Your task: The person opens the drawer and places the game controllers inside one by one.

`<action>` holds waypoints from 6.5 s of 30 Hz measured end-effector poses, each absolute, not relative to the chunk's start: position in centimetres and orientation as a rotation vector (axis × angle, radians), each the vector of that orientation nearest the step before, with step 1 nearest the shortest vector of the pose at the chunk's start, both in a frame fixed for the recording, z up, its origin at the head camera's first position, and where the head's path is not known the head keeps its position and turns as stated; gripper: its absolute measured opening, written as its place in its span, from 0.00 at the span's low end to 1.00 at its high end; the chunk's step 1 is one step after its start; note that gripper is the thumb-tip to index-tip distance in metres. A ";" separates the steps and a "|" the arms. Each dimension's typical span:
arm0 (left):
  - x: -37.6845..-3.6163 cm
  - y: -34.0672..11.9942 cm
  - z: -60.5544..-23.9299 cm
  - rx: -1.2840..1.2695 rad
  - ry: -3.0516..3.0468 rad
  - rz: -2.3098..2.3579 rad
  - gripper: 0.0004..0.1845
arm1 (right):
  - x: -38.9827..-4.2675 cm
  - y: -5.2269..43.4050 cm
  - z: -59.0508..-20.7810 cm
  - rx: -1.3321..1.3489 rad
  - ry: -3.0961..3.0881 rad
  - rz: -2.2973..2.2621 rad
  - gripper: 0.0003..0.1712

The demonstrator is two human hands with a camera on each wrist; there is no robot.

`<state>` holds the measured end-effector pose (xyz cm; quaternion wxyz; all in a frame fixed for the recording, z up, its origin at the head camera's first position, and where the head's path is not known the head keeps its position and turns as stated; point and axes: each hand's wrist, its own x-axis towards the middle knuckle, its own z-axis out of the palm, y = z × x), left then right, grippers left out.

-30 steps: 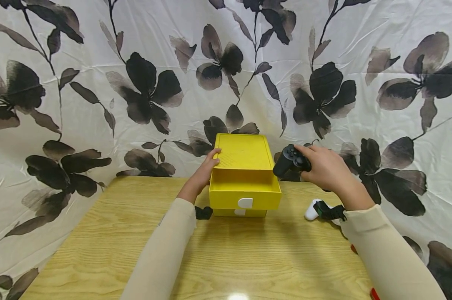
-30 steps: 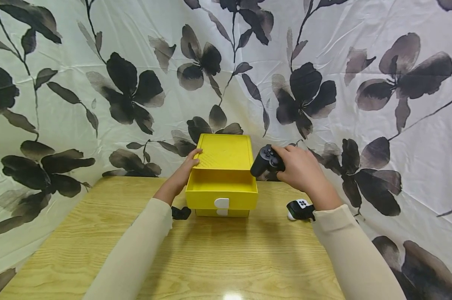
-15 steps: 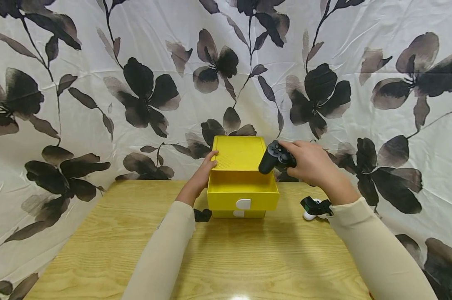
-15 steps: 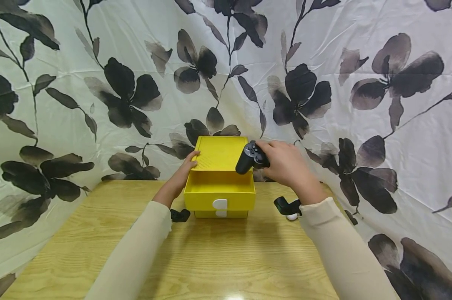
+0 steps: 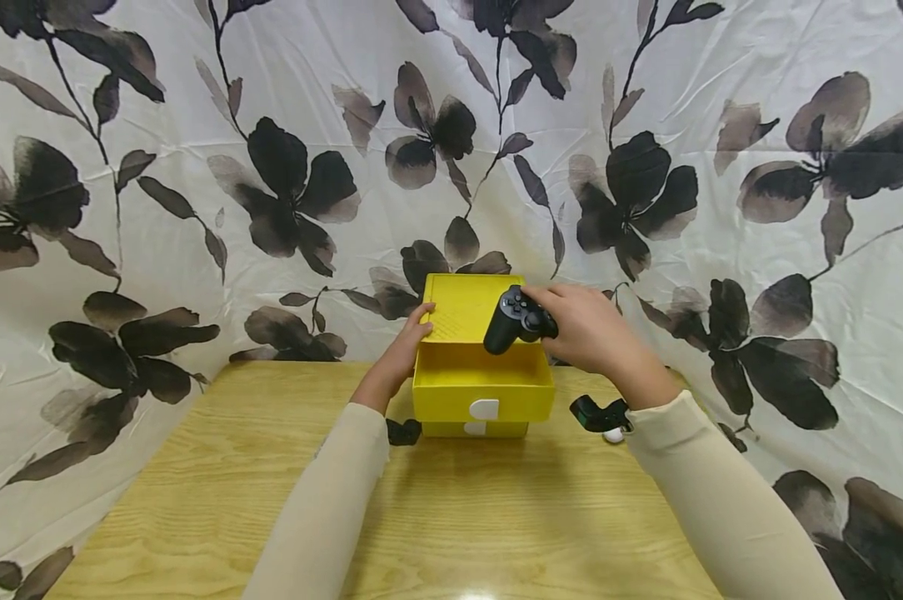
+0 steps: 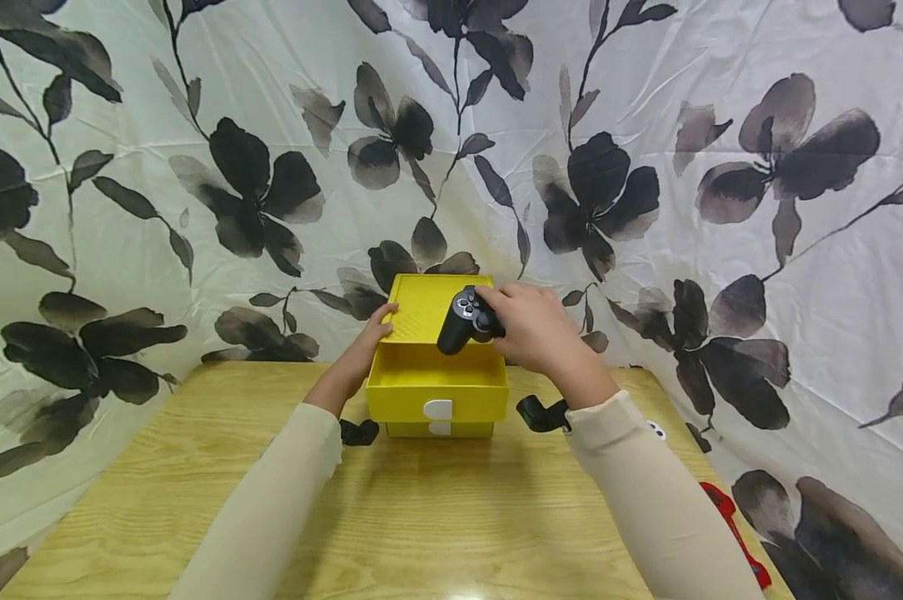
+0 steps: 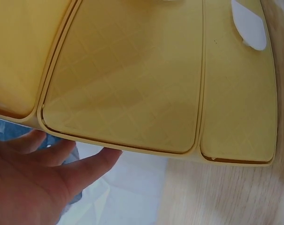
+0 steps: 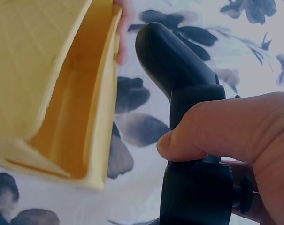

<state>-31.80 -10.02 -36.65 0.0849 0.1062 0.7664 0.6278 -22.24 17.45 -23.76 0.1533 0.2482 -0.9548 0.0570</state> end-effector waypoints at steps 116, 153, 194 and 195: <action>-31.4 -9.8 -36.6 0.289 2.322 1.853 0.27 | -24.1 11.3 -28.6 1.036 -3.061 0.271 0.29; -31.7 -9.7 -36.5 0.286 2.332 1.826 0.28 | -23.4 13.5 -28.7 0.952 -2.938 0.545 0.26; -31.8 -10.7 -36.6 0.345 2.334 1.750 0.28 | -15.6 13.9 -38.1 0.744 -1.739 0.867 0.08; -31.8 -10.7 -36.6 0.345 2.331 1.752 0.28 | -15.6 13.7 -38.4 0.736 -1.737 0.882 0.08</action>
